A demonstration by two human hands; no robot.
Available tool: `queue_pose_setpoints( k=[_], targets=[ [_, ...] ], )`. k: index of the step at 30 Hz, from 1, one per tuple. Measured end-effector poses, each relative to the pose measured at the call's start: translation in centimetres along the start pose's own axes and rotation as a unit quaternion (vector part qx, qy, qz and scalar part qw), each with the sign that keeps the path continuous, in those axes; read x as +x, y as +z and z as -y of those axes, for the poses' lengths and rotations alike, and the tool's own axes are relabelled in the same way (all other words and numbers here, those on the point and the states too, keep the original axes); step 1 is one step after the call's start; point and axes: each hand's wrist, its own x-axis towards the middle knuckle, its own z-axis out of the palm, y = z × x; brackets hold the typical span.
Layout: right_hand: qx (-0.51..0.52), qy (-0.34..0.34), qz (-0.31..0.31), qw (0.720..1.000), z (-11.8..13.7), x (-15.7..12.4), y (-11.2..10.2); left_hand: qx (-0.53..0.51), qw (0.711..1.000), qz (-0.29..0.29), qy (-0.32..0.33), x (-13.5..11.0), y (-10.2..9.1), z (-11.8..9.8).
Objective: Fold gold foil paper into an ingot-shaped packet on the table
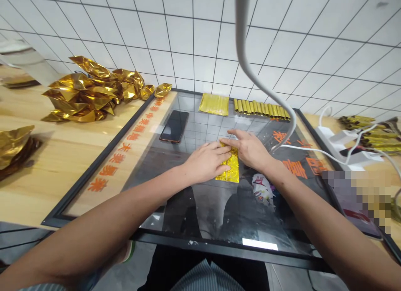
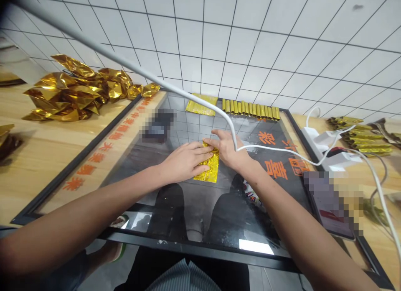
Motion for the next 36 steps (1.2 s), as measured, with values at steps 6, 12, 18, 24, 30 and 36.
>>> queue_pose_setpoints(
  k=[6,12,18,24,30,36],
  targets=[
    [-0.006,0.008,0.024,1.000,0.1,-1.2,-0.8,0.018,1.000,0.017,-0.005,0.0,-0.4,-0.4],
    [-0.058,-0.010,0.036,0.998,-1.0,-3.2,-0.4,0.027,0.999,0.029,-0.006,0.1,-0.4,-0.4],
    [-0.060,0.009,0.038,0.997,-1.3,-3.4,-0.7,0.019,1.000,0.019,0.000,0.0,-0.3,-0.2],
    [-0.074,0.009,0.049,0.996,-1.1,-5.1,-1.9,0.003,1.000,0.004,-0.002,0.0,-0.1,0.2],
    [-0.024,0.054,0.030,0.998,-0.9,-5.7,-1.9,-0.001,1.000,0.023,-0.007,0.1,-0.5,0.1],
    [0.099,0.007,-0.011,0.995,-0.4,-6.2,-3.1,0.002,0.999,0.032,-0.017,0.2,-0.9,0.0]
  ],
)
